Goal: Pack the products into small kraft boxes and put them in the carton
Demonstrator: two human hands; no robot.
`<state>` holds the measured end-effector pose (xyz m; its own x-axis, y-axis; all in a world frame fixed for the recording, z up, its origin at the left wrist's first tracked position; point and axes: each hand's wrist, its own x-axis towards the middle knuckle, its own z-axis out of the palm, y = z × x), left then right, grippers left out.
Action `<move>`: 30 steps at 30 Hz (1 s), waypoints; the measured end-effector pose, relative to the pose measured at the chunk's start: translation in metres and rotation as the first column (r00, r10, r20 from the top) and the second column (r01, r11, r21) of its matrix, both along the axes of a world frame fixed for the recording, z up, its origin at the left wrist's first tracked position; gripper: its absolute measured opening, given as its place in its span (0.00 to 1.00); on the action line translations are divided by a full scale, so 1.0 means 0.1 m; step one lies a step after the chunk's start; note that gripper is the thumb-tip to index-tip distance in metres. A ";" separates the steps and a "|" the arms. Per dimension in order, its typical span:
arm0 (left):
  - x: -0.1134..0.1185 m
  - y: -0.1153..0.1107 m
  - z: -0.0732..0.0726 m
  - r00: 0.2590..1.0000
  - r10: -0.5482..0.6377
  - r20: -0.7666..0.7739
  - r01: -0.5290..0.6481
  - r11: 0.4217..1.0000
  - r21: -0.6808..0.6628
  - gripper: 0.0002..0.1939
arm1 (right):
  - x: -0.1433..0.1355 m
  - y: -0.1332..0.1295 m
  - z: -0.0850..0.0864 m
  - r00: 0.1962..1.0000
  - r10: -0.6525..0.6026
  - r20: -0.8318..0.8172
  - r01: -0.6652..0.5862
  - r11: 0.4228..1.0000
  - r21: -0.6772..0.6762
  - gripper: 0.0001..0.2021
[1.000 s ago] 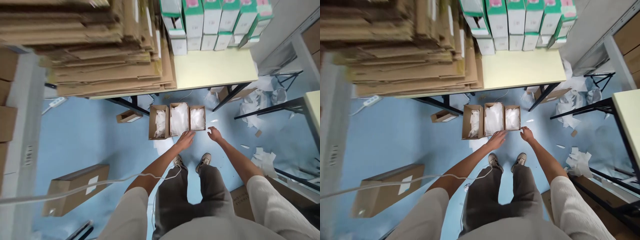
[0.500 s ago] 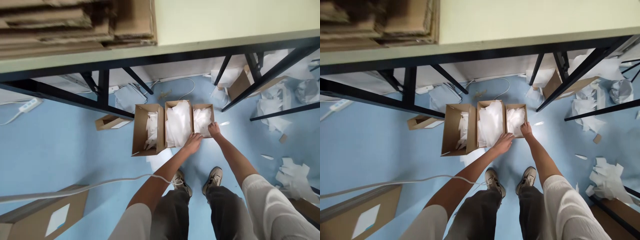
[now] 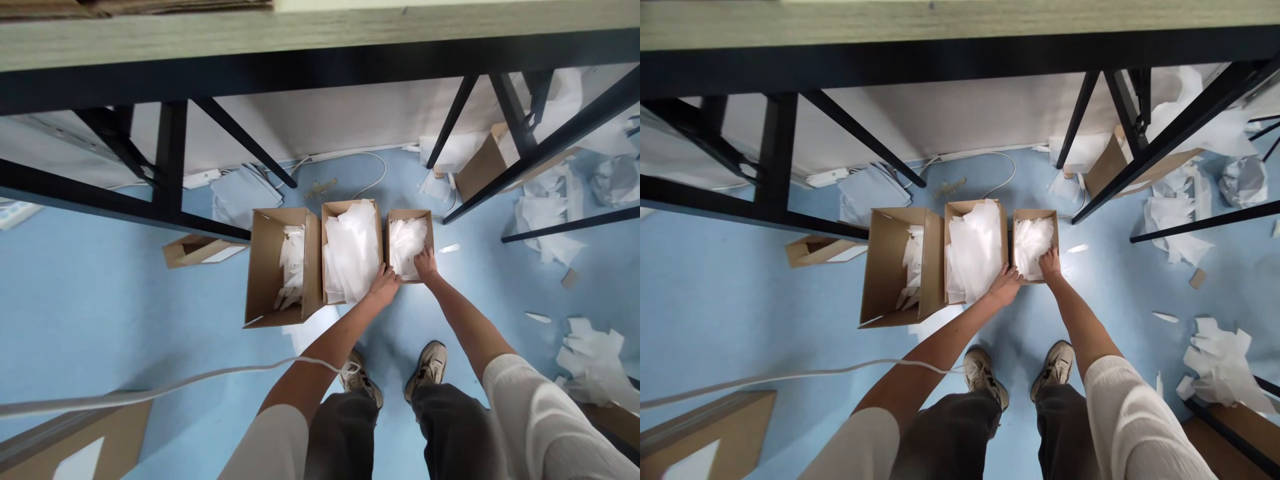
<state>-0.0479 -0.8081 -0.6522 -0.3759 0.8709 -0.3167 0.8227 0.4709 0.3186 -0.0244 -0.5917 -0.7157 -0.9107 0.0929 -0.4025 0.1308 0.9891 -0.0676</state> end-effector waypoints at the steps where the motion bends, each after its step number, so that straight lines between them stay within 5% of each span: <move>1: 0.01 0.00 -0.01 1.000 0.006 0.006 -0.006 1.000 -0.001 0.25 | 0.02 0.00 0.01 1.000 0.012 0.025 -0.013 1.000 0.022 0.17; 7: 0.01 0.04 0.09 1.000 -0.013 0.008 0.013 0.999 -0.039 0.22 | 0.06 0.04 0.35 0.997 0.065 0.036 -0.066 0.997 0.032 0.17; 13: 0.02 0.13 0.31 0.998 0.041 0.050 -0.041 0.999 -0.015 0.20 | 0.07 0.12 0.70 0.990 -0.133 0.049 0.136 0.989 -0.065 0.17; 19: 0.07 0.18 0.43 0.998 0.051 0.039 -0.049 0.997 -0.056 0.20 | 0.14 0.16 0.77 0.959 -0.241 -0.152 0.220 0.965 -0.140 0.12; 24: 0.07 0.13 0.54 0.991 0.102 0.083 -0.099 0.994 -0.043 0.21 | 0.11 0.16 0.79 0.886 -0.366 -0.284 0.256 0.898 -0.359 0.14; 30: 0.07 0.10 0.82 0.980 0.151 0.134 -0.151 0.989 -0.009 0.21 | 0.03 0.16 1.10 0.801 -0.487 -0.348 0.274 0.816 -0.509 0.14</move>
<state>-0.0411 -0.7982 -0.5702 -0.4573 0.8080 -0.3715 0.6922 0.5857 0.4217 -0.0211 -0.5757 -0.6060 -0.9181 0.3936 -0.0468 0.3403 0.7222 -0.6023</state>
